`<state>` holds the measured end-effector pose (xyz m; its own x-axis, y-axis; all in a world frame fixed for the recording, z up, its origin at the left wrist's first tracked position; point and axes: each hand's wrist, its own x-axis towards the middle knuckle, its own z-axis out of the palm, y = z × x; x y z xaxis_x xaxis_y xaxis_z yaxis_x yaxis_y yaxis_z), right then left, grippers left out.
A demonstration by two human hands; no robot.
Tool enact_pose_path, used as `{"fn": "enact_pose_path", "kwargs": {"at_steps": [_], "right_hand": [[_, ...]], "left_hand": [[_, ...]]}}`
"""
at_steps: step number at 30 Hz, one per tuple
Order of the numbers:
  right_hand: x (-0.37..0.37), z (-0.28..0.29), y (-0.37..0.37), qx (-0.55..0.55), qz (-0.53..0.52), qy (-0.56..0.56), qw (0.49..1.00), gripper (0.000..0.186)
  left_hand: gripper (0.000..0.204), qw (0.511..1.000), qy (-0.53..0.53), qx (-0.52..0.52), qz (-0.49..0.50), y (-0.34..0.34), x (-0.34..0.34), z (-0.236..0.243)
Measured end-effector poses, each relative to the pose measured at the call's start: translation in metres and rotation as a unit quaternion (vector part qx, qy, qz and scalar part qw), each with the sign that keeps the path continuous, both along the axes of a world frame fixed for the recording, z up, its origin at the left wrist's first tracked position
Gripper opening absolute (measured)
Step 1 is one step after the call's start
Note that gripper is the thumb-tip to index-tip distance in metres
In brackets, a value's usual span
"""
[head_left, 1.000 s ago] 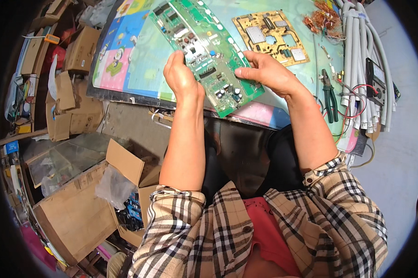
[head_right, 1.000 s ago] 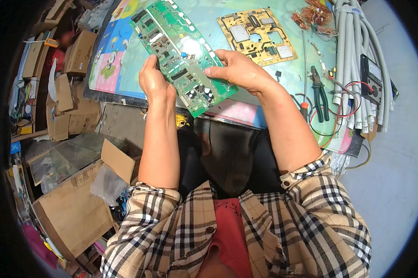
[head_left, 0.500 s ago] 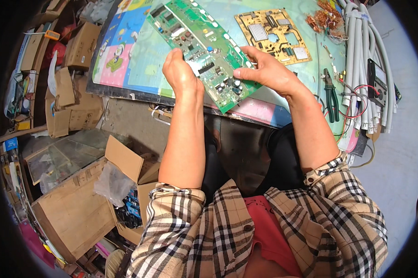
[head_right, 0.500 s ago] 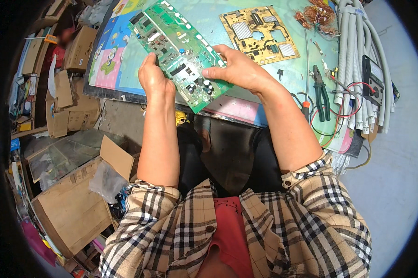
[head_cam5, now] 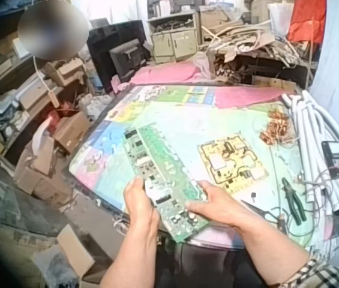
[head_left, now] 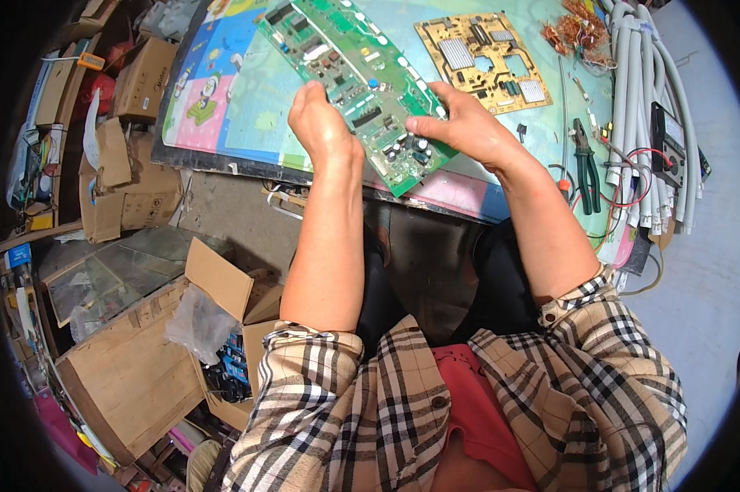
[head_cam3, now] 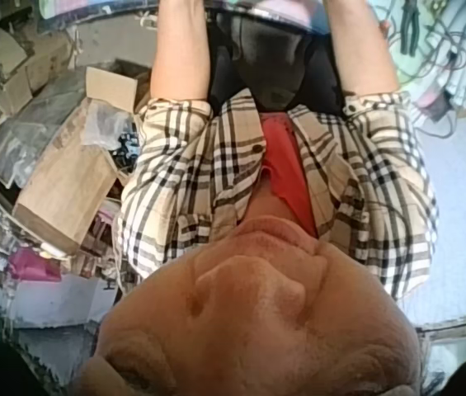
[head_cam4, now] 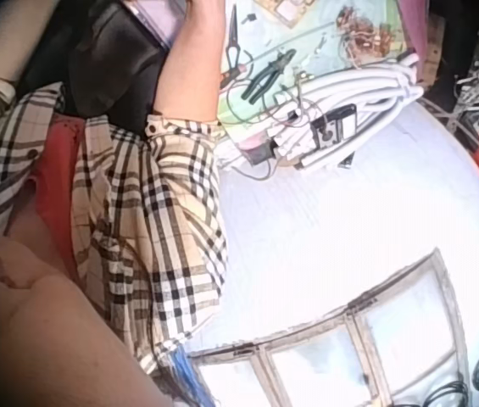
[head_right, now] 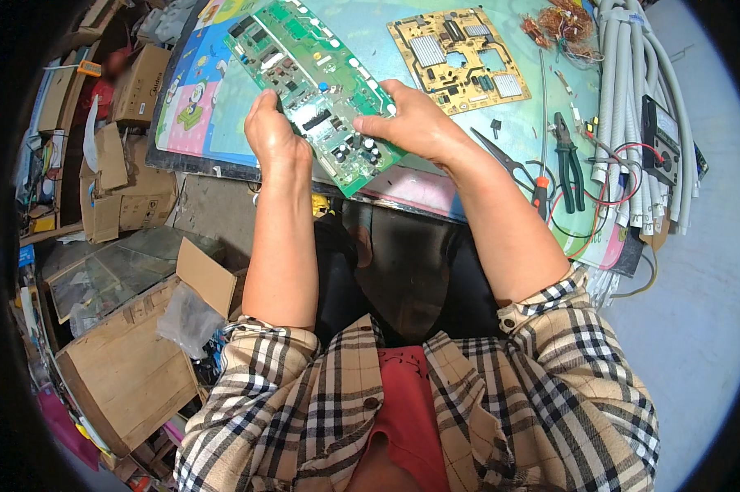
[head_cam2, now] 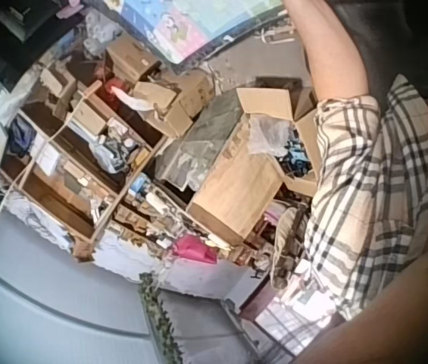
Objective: The person uses shears to trim a wire on a green circuit board, then uses a screwdriver to adjust components. They continue to manipulate small parts and wires on the board throughout the clip.
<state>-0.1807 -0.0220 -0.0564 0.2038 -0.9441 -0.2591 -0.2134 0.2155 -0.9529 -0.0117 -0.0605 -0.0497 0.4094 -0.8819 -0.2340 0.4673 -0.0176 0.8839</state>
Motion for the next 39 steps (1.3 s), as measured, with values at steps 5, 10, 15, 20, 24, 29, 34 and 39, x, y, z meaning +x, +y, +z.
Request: {"fn": "enact_pose_path", "kwargs": {"at_steps": [5,10,15,20,24,29,34,39], "right_hand": [[0.004,0.004,0.001,0.031,0.026,-0.049,0.998,0.058],[0.004,-0.005,0.001,0.01,0.036,0.007,0.999,0.063],[0.004,0.0,0.001,0.01,0.057,-0.01,0.998,0.066],[0.007,0.0,0.003,0.005,0.047,-0.036,0.998,0.069],[0.008,0.0,0.001,0.04,0.025,-0.087,0.995,0.074],[0.01,0.01,0.005,0.021,-0.029,-0.031,0.999,0.06],[0.007,0.006,0.004,0.014,-0.026,0.004,1.0,0.061],[0.006,0.002,0.002,0.0,-0.019,0.018,1.0,0.063]], "left_hand": [[0.023,1.0,-0.013,0.005,0.002,0.001,0.0,0.001],[0.023,0.999,-0.015,0.025,0.016,0.002,-0.002,0.004],[0.023,0.999,-0.024,0.032,0.016,0.002,0.0,0.002],[0.023,0.999,-0.012,0.03,0.011,0.002,0.001,0.002],[0.023,1.0,0.002,0.03,0.01,0.0,0.002,0.003],[0.022,0.999,0.015,0.034,0.022,-0.002,0.002,0.002],[0.022,0.999,0.022,0.031,0.023,-0.002,0.003,0.001],[0.022,0.999,0.013,0.029,0.019,-0.001,0.004,0.001]]}}
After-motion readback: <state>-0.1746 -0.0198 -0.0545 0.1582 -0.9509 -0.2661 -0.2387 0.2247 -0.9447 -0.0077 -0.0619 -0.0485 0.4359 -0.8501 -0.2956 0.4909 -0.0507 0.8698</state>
